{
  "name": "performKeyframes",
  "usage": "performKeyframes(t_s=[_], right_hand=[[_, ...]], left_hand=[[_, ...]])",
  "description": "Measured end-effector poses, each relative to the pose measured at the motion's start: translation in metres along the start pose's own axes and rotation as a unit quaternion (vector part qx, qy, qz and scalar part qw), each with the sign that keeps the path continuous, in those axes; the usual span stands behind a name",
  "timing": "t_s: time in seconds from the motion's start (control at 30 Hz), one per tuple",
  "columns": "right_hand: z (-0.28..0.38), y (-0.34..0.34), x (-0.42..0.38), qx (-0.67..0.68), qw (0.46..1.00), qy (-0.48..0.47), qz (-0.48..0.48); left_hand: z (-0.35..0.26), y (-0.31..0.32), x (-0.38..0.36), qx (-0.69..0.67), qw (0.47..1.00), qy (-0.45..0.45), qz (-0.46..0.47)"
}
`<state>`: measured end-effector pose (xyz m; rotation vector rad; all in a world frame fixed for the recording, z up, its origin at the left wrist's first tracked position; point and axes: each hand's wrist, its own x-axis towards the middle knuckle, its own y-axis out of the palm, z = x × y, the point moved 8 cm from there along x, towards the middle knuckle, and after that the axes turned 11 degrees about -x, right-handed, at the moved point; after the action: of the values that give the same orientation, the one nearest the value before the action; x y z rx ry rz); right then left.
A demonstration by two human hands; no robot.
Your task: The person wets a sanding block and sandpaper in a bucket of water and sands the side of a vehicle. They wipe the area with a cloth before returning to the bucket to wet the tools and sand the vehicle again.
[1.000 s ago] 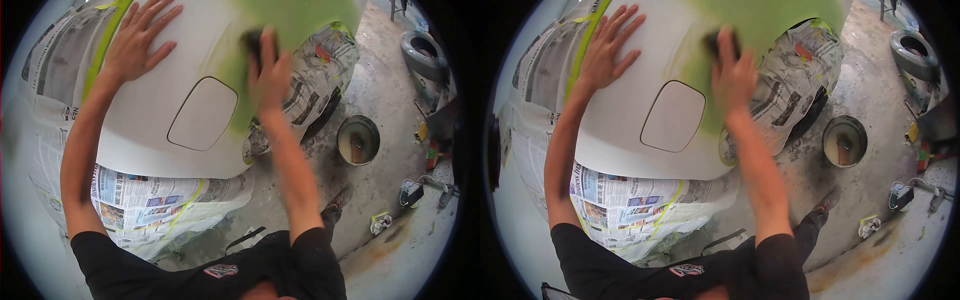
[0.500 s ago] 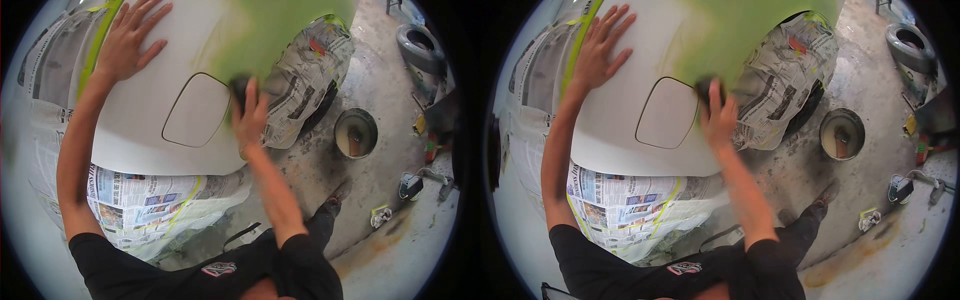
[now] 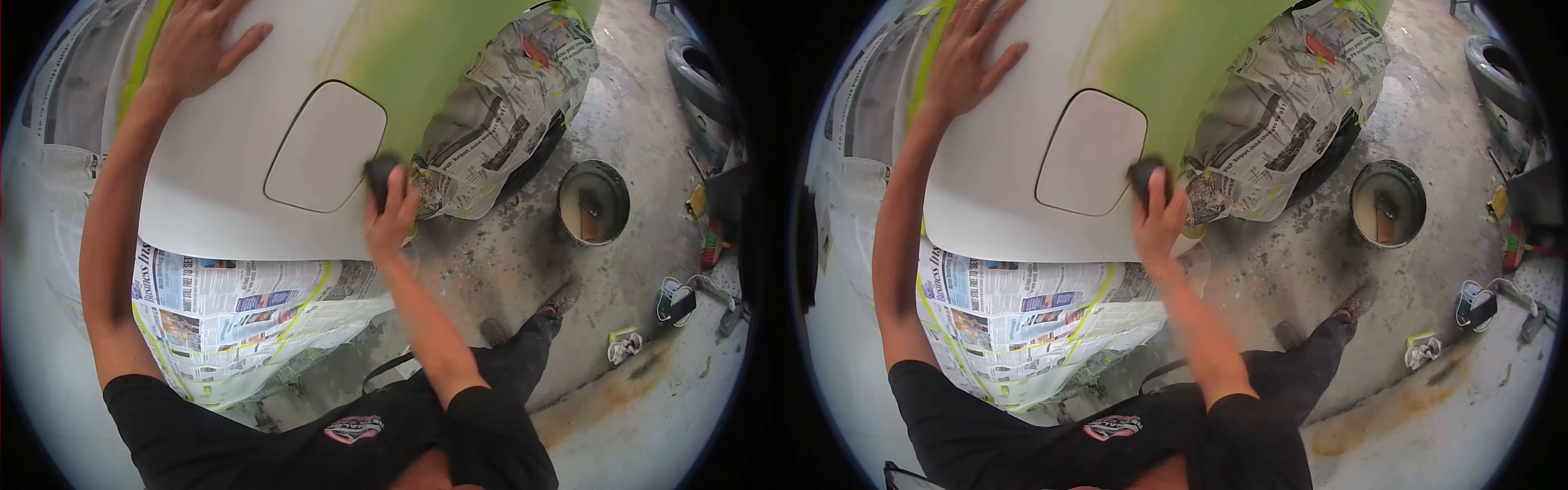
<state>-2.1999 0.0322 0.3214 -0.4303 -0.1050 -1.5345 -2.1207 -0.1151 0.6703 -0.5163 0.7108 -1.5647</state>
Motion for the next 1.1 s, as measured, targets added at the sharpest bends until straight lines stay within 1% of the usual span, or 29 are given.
performKeyframes(t_s=[0.1, 0.13, 0.17, 0.2, 0.23, 0.33, 0.37, 0.43, 0.47, 0.5, 0.57, 0.67, 0.73, 0.77, 0.8, 0.83, 0.9, 0.93, 1.0, 1.03, 1.07, 1.1], right_hand=[[-0.005, 0.001, -0.014, 0.074, 0.997, 0.021, -0.019], [-0.006, -0.004, 0.022, 0.080, 0.996, 0.027, -0.042], [-0.005, -0.016, 0.081, 0.089, 0.994, 0.033, -0.062], [-0.004, -0.027, 0.138, 0.082, 0.993, 0.049, -0.062], [-0.006, -0.035, 0.173, 0.076, 0.993, 0.065, -0.060], [-0.002, -0.038, 0.180, 0.048, 0.998, 0.028, -0.043], [0.000, -0.030, 0.141, 0.017, 0.998, 0.003, -0.053], [-0.004, -0.008, 0.037, -0.017, 0.999, -0.025, -0.042], [-0.013, 0.006, -0.007, -0.002, 1.000, -0.014, -0.022], [-0.019, 0.014, -0.029, 0.012, 1.000, -0.004, -0.004], [-0.012, -0.005, 0.034, 0.031, 0.999, -0.003, -0.040], [-0.006, -0.036, 0.178, 0.052, 0.995, 0.006, -0.086], [-0.011, -0.039, 0.207, 0.038, 0.997, 0.045, -0.054], [-0.012, -0.038, 0.208, 0.032, 0.997, 0.064, -0.038], [-0.008, -0.033, 0.181, 0.034, 0.997, 0.029, -0.063], [-0.007, -0.023, 0.130, 0.036, 0.995, -0.007, -0.090], [-0.018, 0.003, 0.021, 0.035, 0.999, -0.003, -0.004], [-0.020, 0.003, 0.009, 0.035, 0.999, -0.004, -0.007], [-0.021, 0.005, 0.005, 0.040, 0.999, -0.012, -0.016], [-0.013, -0.014, 0.052, 0.009, 0.997, -0.046, -0.054], [-0.019, -0.018, 0.103, 0.065, 0.997, 0.000, -0.048], [-0.021, -0.029, 0.162, 0.044, 0.996, -0.017, -0.078]], left_hand=[[-0.002, 0.000, -0.001, 0.009, 1.000, -0.008, 0.011], [0.000, 0.001, 0.001, 0.012, 1.000, -0.011, 0.010], [0.001, 0.000, 0.002, 0.009, 1.000, -0.010, 0.003], [0.001, 0.001, 0.002, 0.005, 1.000, -0.009, 0.001], [0.000, 0.003, 0.000, 0.001, 1.000, -0.009, 0.000], [0.001, 0.002, -0.001, -0.002, 1.000, -0.008, -0.005], [0.002, -0.001, 0.000, -0.001, 1.000, -0.004, -0.008], [0.000, -0.001, -0.002, -0.001, 1.000, 0.003, -0.012], [-0.001, 0.000, -0.003, -0.002, 1.000, -0.003, -0.004], [0.000, 0.002, -0.003, -0.004, 1.000, -0.008, 0.002], [0.003, -0.002, 0.003, -0.004, 1.000, -0.013, 0.000], [0.001, 0.005, 0.001, -0.013, 1.000, -0.012, 0.002], [0.002, 0.004, 0.000, -0.021, 1.000, -0.015, -0.004], [0.000, 0.005, -0.004, -0.012, 1.000, -0.017, 0.007], [-0.001, 0.003, -0.003, 0.000, 1.000, -0.017, 0.009], [-0.001, -0.001, 0.000, 0.011, 1.000, -0.016, 0.010], [-0.001, -0.003, 0.001, -0.016, 1.000, -0.015, 0.003], [-0.001, -0.002, 0.000, -0.031, 0.999, -0.015, 0.001], [0.000, -0.001, 0.000, -0.018, 1.000, -0.008, -0.002], [0.002, 0.002, 0.001, -0.010, 1.000, -0.003, -0.001], [0.003, 0.002, 0.002, -0.015, 1.000, 0.000, -0.008], [0.002, 0.001, 0.001, -0.022, 1.000, 0.003, -0.012]])
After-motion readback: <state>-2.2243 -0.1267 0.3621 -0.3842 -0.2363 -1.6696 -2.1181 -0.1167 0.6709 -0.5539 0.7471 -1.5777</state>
